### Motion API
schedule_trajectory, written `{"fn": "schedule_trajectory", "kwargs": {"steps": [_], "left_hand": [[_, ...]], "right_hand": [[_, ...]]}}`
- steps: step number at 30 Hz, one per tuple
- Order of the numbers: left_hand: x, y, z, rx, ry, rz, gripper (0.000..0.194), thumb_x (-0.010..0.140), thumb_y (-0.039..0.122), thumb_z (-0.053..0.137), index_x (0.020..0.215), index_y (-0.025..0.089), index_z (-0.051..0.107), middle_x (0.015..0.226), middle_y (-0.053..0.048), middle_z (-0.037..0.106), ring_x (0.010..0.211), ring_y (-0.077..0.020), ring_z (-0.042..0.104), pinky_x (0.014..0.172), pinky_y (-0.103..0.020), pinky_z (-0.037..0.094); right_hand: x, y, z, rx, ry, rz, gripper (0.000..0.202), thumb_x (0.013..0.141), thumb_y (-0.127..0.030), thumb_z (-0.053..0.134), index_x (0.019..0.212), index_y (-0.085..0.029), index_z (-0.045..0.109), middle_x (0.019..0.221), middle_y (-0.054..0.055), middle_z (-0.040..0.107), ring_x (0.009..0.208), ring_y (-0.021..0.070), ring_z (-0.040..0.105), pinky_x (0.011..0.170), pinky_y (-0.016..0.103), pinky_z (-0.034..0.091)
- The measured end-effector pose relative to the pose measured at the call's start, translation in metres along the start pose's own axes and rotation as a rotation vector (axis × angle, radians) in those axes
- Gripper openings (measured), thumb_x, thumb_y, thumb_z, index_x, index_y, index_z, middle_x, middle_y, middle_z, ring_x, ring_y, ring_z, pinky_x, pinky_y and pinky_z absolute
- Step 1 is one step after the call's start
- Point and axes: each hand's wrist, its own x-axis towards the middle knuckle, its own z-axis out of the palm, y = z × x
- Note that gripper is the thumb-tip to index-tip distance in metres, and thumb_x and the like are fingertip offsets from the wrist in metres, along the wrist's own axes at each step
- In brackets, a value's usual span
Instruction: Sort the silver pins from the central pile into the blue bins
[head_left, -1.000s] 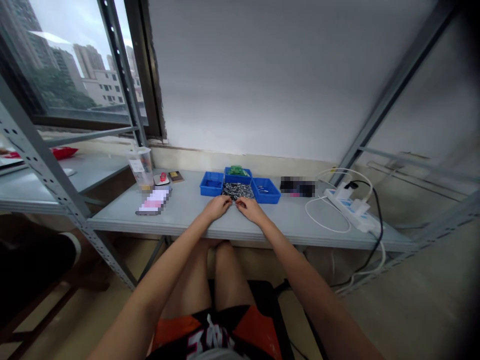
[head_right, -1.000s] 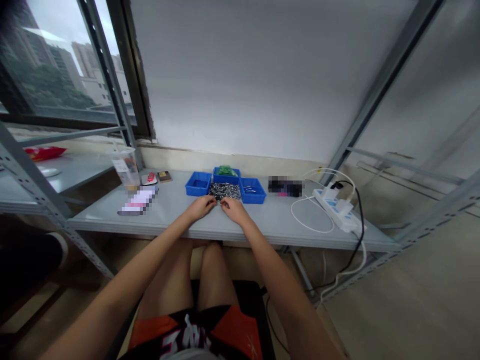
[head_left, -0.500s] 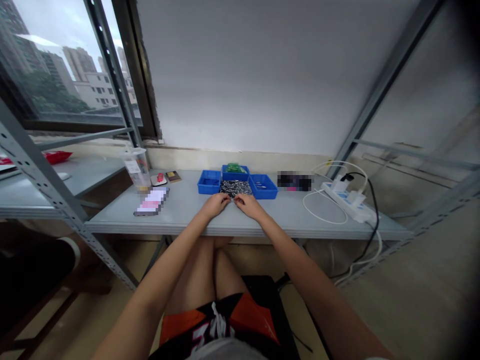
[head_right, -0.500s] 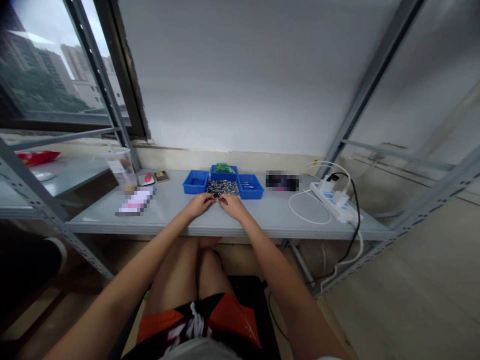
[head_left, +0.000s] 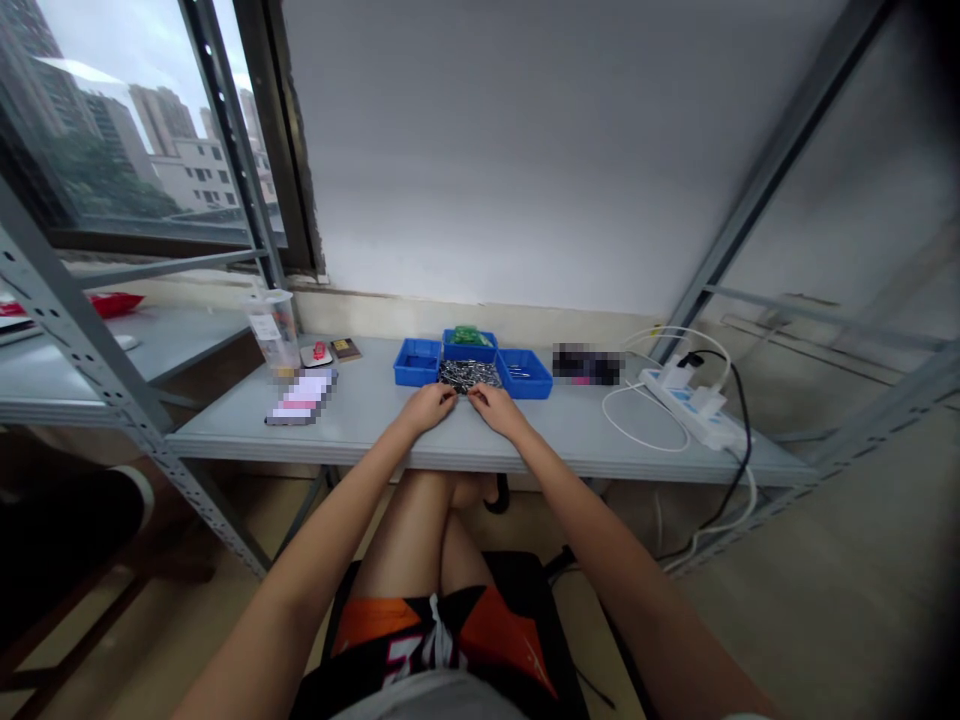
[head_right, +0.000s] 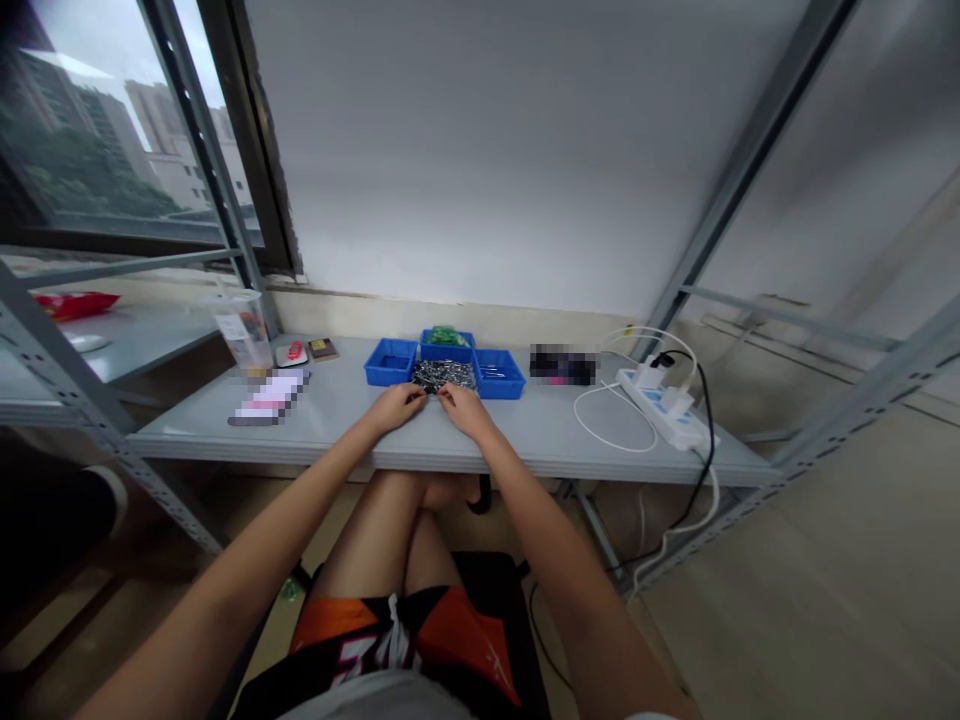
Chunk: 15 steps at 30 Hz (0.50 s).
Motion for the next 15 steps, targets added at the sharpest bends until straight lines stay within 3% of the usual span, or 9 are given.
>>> {"fn": "schedule_trajectory", "kwargs": {"steps": [15], "left_hand": [[0.0005, 0.0034, -0.0023, 0.011, 0.006, 0.007, 0.026, 0.088, 0.025, 0.043, 0.092, 0.016, 0.067, 0.092, -0.008, 0.069, 0.084, -0.0192, 0.062, 0.076, -0.026, 0.045]], "right_hand": [[0.0005, 0.0, -0.0005, 0.009, 0.005, 0.024, 0.015, 0.086, -0.02, 0.052, 0.095, -0.018, 0.064, 0.086, 0.005, 0.069, 0.074, 0.0145, 0.061, 0.072, 0.024, 0.044]]}}
